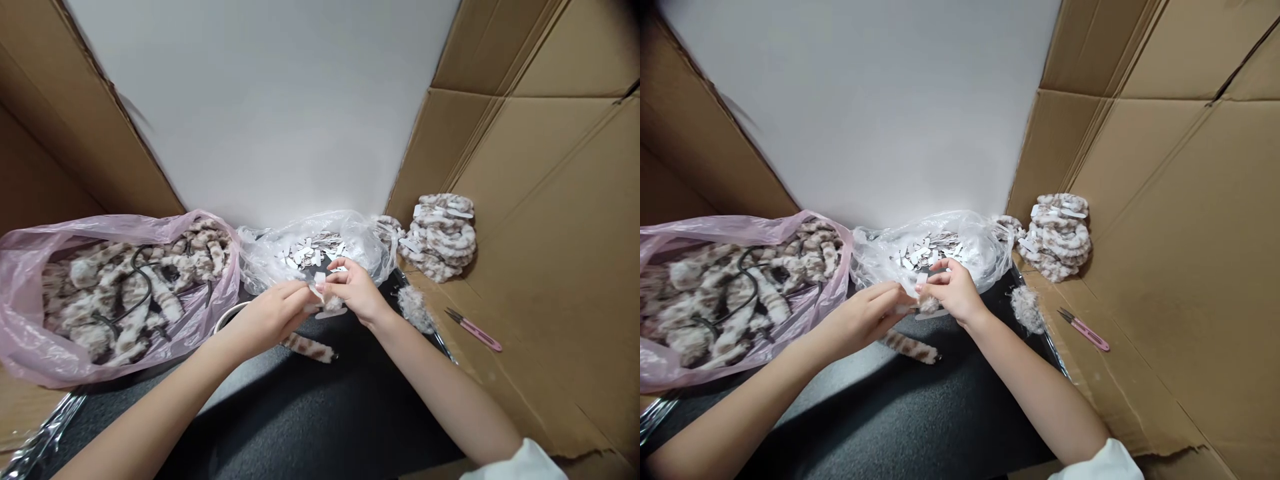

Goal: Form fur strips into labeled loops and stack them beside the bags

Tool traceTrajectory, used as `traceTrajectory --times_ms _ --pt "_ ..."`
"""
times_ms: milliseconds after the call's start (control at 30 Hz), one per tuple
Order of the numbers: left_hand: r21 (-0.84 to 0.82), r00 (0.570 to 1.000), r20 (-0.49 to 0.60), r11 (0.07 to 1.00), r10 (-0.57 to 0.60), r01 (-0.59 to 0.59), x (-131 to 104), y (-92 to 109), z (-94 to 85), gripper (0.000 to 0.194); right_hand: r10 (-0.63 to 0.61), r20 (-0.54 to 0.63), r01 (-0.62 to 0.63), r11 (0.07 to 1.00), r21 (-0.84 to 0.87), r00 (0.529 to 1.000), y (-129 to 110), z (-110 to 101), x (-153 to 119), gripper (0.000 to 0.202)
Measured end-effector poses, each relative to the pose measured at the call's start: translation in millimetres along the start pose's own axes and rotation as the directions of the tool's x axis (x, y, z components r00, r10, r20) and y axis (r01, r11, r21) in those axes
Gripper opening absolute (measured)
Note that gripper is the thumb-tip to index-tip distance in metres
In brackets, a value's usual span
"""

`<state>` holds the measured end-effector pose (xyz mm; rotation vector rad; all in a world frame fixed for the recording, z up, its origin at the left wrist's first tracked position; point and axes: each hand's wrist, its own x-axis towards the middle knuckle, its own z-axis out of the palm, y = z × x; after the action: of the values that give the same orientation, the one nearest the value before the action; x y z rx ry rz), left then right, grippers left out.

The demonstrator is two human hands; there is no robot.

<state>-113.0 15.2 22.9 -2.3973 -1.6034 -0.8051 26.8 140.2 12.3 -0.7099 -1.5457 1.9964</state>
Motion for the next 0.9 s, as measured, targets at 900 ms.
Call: traceTrajectory --times_ms 900 --pt "-0.581 0.902 0.005 0.733 -0.433 0.355 -0.1 1.6 2.3 0.022 -0.451 0.05 0.432 0.809 -0.399 0.891 -23.9 11.3 -39.9 0.035"
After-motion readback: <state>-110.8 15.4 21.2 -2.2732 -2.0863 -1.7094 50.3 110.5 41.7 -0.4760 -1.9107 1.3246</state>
